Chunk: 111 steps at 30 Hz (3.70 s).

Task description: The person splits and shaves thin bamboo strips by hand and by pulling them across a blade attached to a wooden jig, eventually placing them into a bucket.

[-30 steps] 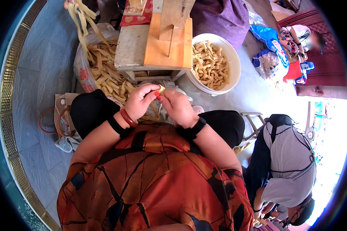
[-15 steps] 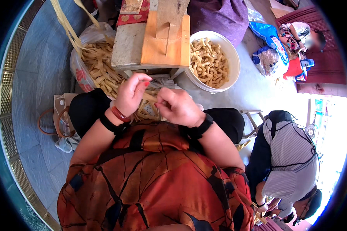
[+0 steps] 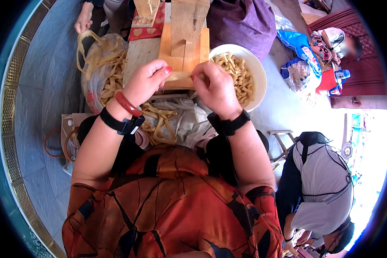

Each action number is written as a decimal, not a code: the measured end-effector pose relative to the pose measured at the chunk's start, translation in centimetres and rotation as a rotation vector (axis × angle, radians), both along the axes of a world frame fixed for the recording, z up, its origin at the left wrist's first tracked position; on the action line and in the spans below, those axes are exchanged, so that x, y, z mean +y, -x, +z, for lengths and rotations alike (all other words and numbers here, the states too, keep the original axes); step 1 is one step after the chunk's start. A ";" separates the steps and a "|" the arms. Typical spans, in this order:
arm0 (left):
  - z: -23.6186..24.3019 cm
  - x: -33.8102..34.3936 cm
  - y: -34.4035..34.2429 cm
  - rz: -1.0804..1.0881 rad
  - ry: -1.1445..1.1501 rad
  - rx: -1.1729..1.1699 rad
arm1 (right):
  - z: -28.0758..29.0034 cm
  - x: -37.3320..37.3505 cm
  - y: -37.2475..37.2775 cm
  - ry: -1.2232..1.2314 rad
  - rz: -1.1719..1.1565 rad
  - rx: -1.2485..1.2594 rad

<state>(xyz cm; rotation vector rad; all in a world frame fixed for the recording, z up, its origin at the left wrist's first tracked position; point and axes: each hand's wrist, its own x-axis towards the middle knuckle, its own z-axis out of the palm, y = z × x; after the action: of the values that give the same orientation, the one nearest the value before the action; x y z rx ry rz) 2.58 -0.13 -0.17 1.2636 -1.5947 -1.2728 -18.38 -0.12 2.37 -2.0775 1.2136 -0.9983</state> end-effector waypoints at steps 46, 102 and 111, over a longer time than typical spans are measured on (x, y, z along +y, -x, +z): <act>-1.5 11.7 -0.4 -0.309 -0.398 0.655 | 0.4 9.5 -0.8 0.573 0.382 0.328; -4.2 9.7 0.8 0.155 0.298 0.043 | -3.9 8.6 -0.8 -0.254 0.264 -0.212; -3.0 8.0 -0.4 0.033 0.236 0.086 | -0.7 7.7 -0.1 -0.209 0.278 0.048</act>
<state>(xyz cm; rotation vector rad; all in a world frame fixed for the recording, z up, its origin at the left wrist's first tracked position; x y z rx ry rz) 2.93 7.85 -3.18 1.0697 -1.6031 -1.0687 -18.25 7.57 1.69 -2.0436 0.9710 -0.6686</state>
